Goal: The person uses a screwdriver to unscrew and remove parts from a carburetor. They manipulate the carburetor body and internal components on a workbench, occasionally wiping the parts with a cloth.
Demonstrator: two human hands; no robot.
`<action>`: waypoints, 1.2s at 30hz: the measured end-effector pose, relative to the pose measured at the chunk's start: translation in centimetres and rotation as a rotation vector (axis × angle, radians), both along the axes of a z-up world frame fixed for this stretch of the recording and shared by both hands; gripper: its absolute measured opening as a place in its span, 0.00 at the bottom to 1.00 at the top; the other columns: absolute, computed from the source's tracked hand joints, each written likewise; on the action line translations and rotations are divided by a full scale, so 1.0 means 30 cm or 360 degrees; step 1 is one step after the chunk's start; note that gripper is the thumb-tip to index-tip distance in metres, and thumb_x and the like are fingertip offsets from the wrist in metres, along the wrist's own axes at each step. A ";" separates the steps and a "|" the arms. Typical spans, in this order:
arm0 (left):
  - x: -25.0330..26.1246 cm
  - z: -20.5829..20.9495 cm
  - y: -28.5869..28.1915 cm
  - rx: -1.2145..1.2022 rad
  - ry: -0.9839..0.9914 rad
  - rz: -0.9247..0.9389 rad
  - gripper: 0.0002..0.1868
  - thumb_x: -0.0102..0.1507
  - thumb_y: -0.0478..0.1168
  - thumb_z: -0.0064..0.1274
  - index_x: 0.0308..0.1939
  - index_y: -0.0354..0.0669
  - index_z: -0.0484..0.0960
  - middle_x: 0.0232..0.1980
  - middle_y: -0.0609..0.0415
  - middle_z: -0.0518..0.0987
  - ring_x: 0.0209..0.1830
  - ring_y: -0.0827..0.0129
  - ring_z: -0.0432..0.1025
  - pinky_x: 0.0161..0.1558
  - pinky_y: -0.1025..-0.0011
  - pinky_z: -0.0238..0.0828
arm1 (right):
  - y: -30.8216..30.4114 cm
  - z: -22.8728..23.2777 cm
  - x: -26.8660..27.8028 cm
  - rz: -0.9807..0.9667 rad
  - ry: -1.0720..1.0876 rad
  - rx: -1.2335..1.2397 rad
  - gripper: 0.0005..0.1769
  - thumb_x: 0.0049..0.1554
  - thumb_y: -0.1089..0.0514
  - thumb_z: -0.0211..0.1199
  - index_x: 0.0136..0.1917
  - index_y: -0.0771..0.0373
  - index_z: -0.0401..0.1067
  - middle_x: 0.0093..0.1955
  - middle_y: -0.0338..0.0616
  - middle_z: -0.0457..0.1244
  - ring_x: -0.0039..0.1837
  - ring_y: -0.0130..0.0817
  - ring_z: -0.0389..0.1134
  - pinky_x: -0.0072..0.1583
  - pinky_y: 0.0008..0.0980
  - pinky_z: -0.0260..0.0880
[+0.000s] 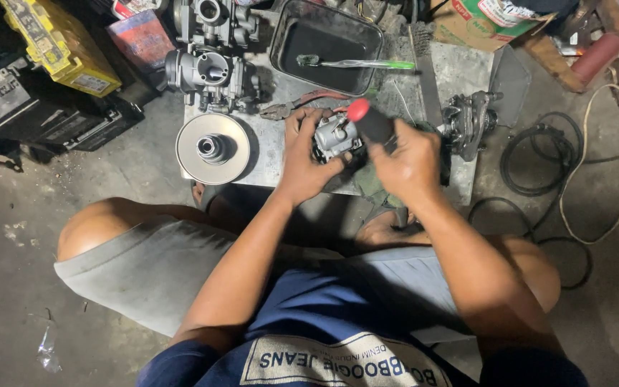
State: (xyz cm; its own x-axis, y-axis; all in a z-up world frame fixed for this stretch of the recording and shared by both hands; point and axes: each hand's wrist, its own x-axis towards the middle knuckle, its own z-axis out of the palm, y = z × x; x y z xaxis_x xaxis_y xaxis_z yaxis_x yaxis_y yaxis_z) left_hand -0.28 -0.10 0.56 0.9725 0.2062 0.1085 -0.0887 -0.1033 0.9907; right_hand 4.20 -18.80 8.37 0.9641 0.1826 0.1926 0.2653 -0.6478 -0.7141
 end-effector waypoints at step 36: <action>0.003 0.020 0.008 0.0005 0.0075 -0.0035 0.41 0.49 0.50 0.72 0.64 0.48 0.73 0.62 0.45 0.62 0.72 0.48 0.57 0.74 0.54 0.51 | -0.192 -0.433 0.272 -0.0471 0.0459 0.0197 0.08 0.49 0.64 0.72 0.43 0.56 0.82 0.35 0.39 0.68 0.40 0.24 0.69 0.43 0.25 0.67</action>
